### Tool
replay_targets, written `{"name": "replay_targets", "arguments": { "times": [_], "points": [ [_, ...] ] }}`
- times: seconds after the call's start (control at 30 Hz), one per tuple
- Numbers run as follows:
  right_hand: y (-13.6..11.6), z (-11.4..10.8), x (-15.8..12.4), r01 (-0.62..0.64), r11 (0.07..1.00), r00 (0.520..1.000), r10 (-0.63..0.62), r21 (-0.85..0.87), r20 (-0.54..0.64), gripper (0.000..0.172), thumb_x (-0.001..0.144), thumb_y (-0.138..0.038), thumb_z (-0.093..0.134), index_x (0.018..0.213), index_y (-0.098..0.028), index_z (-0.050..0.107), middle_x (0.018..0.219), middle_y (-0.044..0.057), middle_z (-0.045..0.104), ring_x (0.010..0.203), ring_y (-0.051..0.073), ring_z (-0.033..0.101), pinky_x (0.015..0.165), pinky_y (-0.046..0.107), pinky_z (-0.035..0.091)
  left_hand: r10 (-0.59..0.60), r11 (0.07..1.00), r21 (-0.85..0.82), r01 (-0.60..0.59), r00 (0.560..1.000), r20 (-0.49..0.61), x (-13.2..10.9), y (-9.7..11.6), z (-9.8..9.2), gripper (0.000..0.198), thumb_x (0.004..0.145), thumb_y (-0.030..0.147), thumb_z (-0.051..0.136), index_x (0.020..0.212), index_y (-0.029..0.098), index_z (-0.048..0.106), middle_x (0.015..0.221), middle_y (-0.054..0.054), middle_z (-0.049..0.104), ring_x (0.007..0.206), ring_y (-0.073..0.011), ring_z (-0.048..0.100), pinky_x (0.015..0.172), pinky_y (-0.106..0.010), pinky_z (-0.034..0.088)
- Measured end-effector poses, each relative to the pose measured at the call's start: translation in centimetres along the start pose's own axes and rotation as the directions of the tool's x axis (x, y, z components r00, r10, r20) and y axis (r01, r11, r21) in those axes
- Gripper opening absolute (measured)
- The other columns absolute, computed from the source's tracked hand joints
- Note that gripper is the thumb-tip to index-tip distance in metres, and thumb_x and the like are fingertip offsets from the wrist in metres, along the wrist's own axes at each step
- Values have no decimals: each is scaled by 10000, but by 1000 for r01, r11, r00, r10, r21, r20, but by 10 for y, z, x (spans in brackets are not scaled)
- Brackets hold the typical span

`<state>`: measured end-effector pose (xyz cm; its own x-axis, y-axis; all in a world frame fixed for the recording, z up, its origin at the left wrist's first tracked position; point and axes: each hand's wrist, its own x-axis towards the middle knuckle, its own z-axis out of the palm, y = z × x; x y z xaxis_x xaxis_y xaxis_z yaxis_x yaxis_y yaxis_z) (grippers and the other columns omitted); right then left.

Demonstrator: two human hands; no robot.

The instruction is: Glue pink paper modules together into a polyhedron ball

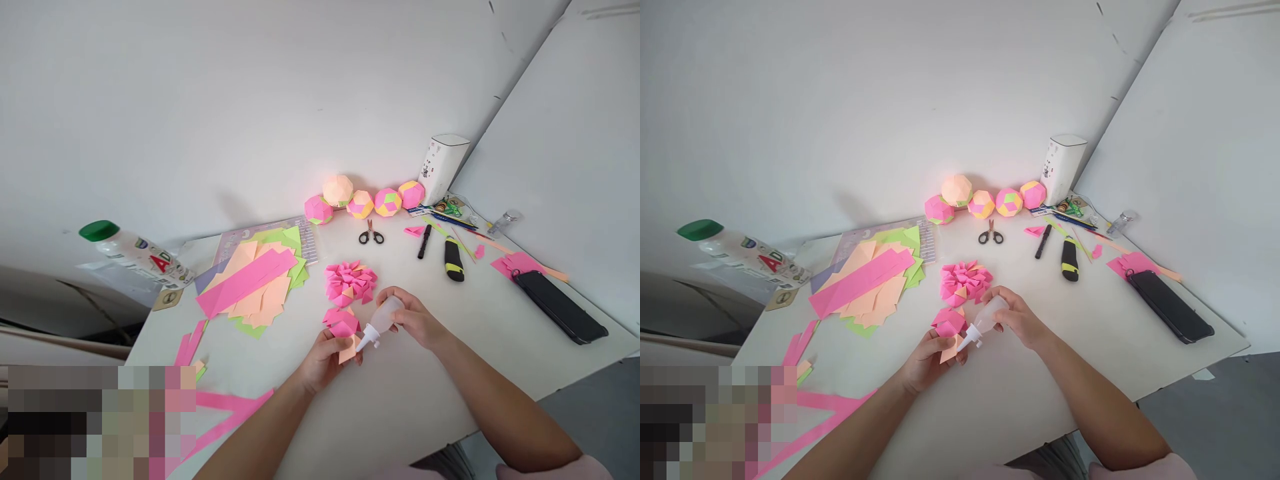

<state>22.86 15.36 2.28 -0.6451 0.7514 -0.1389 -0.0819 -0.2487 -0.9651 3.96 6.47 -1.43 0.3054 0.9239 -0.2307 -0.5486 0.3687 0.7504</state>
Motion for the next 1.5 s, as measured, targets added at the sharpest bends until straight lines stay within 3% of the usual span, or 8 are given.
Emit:
{"name": "replay_targets", "arguments": {
  "times": [0.27,0.47,0.67,1.0,1.2,1.23,1.37,1.5],
  "points": [
    [-5,-1,-1,-115,967,990,94,225,102,189,663,-231,584,847,-196,562,752,17,568,562,134,496,469,260,366,14,1000,-21,-14,1000,-1,-1,2,1,180,718,257,594,598,130,637,601,-61,587,637,-179,536,679,-318,396],
    [-11,-8,1,75,911,973,23,406,-230,257,680,-372,686,805,-232,510,804,28,591,748,187,583,662,353,487,81,994,-78,-82,997,-10,-1,3,2,199,722,285,630,589,139,611,602,-48,537,633,-168,506,660,-312,382],
    [4,-25,16,187,980,825,-122,63,-552,441,577,-283,798,894,-241,496,878,-7,600,774,174,603,718,355,486,154,977,-141,-162,986,-69,0,1,3,142,726,283,644,686,150,617,624,-26,524,624,-154,500,636,-303,385],
    [28,-57,35,50,946,726,-254,-319,-639,493,658,-270,665,1097,-221,448,1220,98,528,1133,242,524,980,437,397,258,946,-156,-284,952,-166,3,21,-18,212,763,258,584,579,154,569,585,-1,456,609,-127,427,574,-259,354],
    [18,-25,10,111,597,398,-759,-795,-515,389,679,-172,577,1057,-216,495,1139,110,502,1164,293,436,990,492,340,276,945,-129,-301,944,-183,4,23,-17,200,745,251,601,573,156,565,586,-5,475,622,-137,460,611,-276,375],
    [19,-15,5,164,544,393,-801,-823,-451,296,694,-167,573,979,-226,522,1017,96,540,1047,280,502,925,462,392,284,944,-121,-308,942,-179,4,23,-17,210,748,251,601,565,155,562,590,-8,483,626,-139,467,616,-278,376],
    [35,26,-1,246,639,807,-551,-728,-211,120,777,-200,555,886,-244,579,722,33,577,593,186,517,578,325,438,293,950,-63,-306,942,-164,5,21,-15,218,767,266,599,587,144,604,615,-29,540,639,-150,501,659,-290,390],
    [54,51,16,150,659,908,-387,-737,-161,89,787,-254,574,873,-252,598,703,16,625,559,170,505,568,300,412,228,971,-36,-236,962,-152,6,19,-12,205,754,280,632,610,134,647,650,-49,598,697,-174,553,740,-309,409]
  ]
}}
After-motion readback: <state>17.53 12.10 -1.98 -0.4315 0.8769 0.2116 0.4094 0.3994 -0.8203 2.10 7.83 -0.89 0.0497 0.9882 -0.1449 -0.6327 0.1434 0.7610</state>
